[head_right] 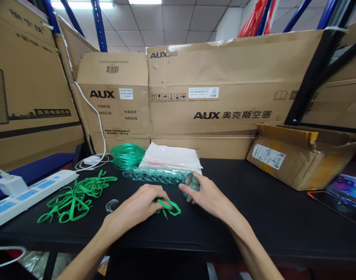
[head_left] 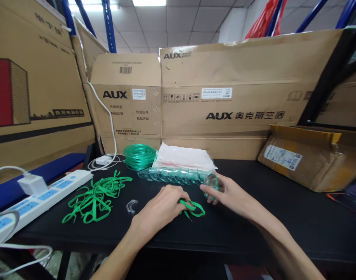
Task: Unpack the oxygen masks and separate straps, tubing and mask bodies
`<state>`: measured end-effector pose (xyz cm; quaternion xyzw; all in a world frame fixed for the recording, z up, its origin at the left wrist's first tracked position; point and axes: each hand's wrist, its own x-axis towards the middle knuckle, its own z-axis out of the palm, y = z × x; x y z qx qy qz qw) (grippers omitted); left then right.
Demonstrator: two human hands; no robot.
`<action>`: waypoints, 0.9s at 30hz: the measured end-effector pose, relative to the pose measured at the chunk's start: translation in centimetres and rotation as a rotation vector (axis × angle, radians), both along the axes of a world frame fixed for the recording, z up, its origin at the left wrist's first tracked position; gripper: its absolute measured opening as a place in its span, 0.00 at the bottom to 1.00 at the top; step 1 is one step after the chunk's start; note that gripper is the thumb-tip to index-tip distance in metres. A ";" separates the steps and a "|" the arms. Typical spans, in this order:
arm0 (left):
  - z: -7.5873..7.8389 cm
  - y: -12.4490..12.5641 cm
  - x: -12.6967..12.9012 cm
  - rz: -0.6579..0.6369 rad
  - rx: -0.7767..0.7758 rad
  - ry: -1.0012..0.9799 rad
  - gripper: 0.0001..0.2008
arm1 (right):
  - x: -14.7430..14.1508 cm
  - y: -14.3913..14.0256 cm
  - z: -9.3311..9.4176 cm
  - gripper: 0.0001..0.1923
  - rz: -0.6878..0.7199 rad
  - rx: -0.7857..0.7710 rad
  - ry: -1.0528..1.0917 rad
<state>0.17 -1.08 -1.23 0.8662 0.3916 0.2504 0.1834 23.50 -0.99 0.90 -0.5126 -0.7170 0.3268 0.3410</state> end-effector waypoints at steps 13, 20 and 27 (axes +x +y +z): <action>6.5 -0.1 -14.2 0.491 0.106 -0.049 0.18 | -0.8 -0.7 0.6 0.16 0.020 0.082 -0.167; 4.7 -0.1 -22.2 0.677 -0.018 0.195 0.31 | -1.4 -1.1 0.1 0.16 0.019 0.121 -0.232; 5.7 -2.0 -19.5 0.724 0.181 0.234 0.35 | -2.1 -1.5 0.2 0.17 -0.005 0.135 -0.281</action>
